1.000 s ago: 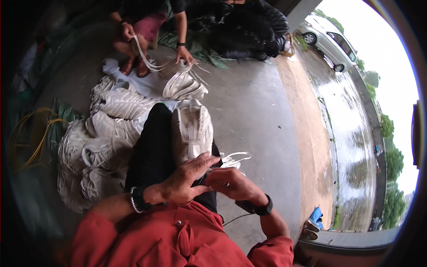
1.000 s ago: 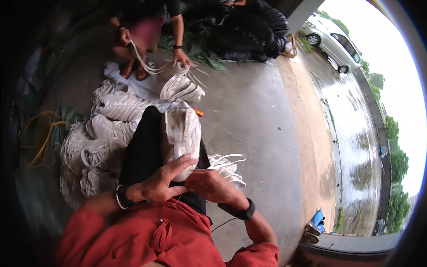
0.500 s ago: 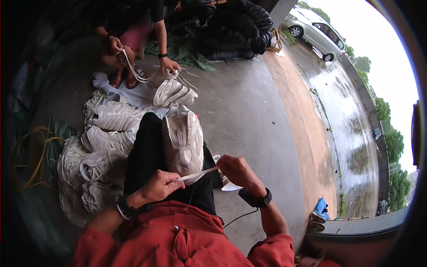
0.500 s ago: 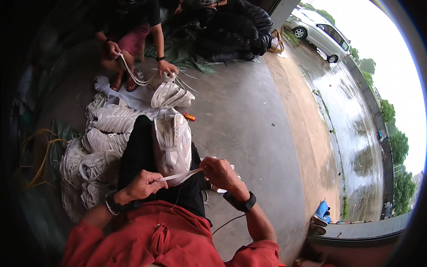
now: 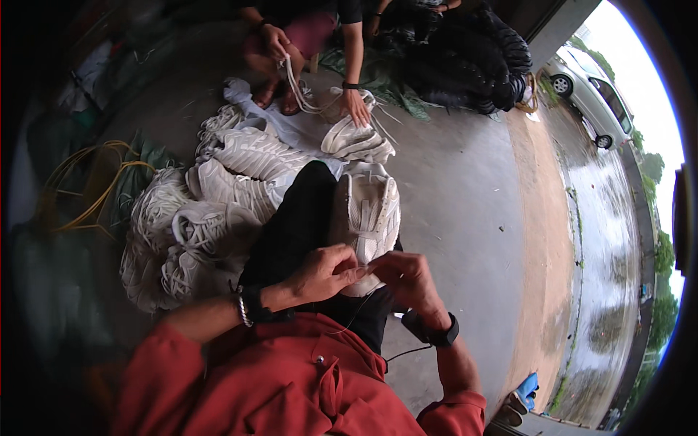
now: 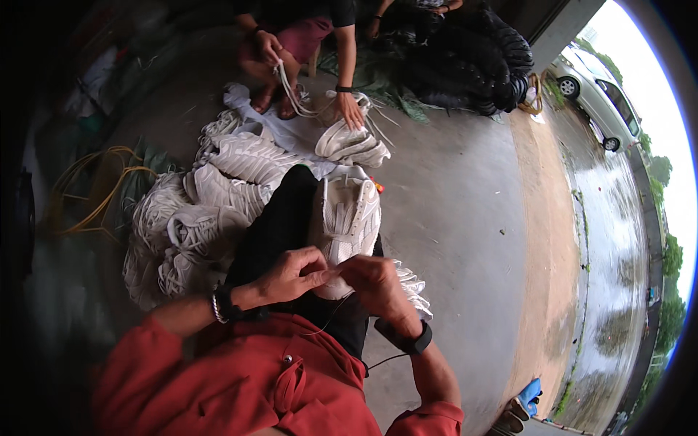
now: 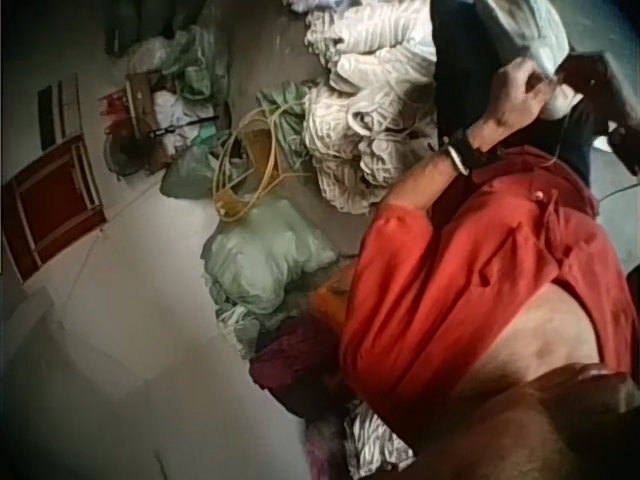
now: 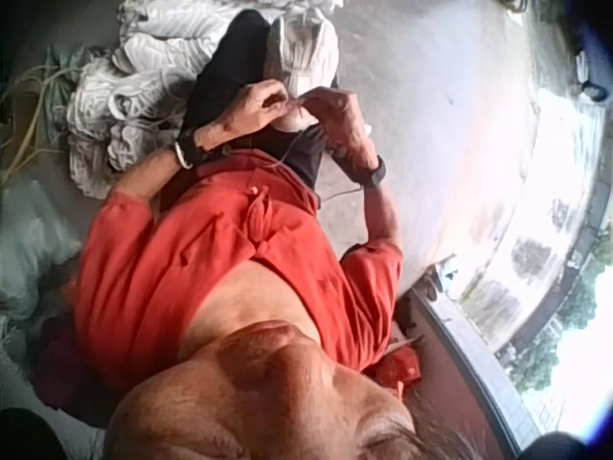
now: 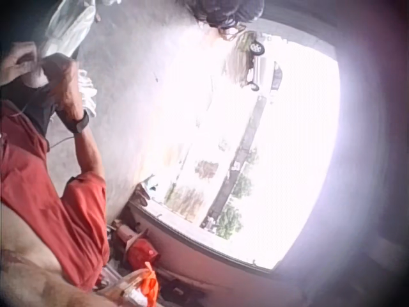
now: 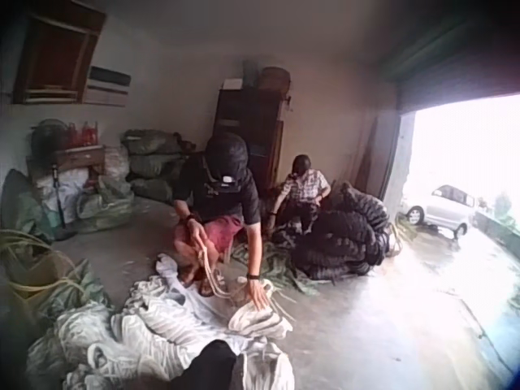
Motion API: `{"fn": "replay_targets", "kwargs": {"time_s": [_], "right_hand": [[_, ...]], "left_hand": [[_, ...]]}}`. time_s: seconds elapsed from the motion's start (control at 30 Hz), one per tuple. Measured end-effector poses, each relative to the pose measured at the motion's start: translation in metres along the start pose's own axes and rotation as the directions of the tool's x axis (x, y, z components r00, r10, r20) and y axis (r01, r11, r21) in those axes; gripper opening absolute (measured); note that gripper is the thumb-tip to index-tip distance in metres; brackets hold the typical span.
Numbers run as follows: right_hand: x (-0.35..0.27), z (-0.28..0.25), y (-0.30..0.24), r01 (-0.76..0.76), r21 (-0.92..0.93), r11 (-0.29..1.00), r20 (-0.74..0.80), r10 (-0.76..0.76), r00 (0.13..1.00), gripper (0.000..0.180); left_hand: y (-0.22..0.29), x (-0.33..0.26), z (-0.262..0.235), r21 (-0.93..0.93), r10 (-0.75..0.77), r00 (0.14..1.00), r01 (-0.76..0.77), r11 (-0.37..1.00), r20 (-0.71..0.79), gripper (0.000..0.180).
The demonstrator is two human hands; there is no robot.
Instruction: Lacing a white sneaker while sitting on the floor.
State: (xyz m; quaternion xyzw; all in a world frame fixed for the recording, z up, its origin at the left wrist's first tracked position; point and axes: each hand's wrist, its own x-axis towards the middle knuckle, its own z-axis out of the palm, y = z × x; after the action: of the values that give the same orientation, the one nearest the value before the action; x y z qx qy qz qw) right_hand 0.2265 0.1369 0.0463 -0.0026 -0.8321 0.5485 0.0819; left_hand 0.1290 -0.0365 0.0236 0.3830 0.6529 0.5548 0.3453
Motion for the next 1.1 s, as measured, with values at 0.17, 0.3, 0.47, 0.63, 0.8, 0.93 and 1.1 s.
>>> {"fn": "replay_targets", "kwargs": {"time_s": [0.17,0.3,0.47,0.63,0.8,0.93,1.1], "right_hand": [[0.028,-0.011,0.041,-0.228,0.129,0.965,-0.229,0.253,0.940,0.021],[0.040,-0.009,0.047,-0.216,0.247,0.945,-0.166,0.261,0.951,0.022],[0.045,-0.009,0.037,-0.210,0.288,0.934,-0.170,0.266,0.949,0.018],[0.044,-0.003,0.036,-0.186,0.138,0.973,-0.130,0.205,0.970,0.017],[0.042,0.015,0.043,-0.130,-0.116,0.985,-0.122,0.115,0.986,0.014],[0.042,0.022,0.041,-0.119,-0.358,0.926,-0.219,0.041,0.975,0.006],[0.040,0.022,0.038,-0.103,-0.400,0.911,-0.245,0.002,0.970,0.003]], "left_hand": [[-0.002,0.014,0.015,0.601,0.495,0.866,-0.430,0.673,0.065,0.032],[-0.018,0.007,0.015,0.729,0.365,0.881,-0.459,0.508,0.301,0.038],[-0.034,-0.010,0.005,0.689,0.326,0.902,-0.428,0.584,0.284,0.039],[-0.033,-0.020,0.000,0.679,0.323,0.909,-0.412,0.607,0.263,0.040],[-0.032,-0.017,0.002,0.607,0.448,0.875,-0.460,0.647,0.186,0.027],[-0.018,-0.009,-0.007,0.458,0.493,0.855,-0.379,0.805,-0.161,0.005],[-0.038,0.036,-0.032,0.201,-0.028,0.853,0.155,0.967,-0.522,0.028]]}}
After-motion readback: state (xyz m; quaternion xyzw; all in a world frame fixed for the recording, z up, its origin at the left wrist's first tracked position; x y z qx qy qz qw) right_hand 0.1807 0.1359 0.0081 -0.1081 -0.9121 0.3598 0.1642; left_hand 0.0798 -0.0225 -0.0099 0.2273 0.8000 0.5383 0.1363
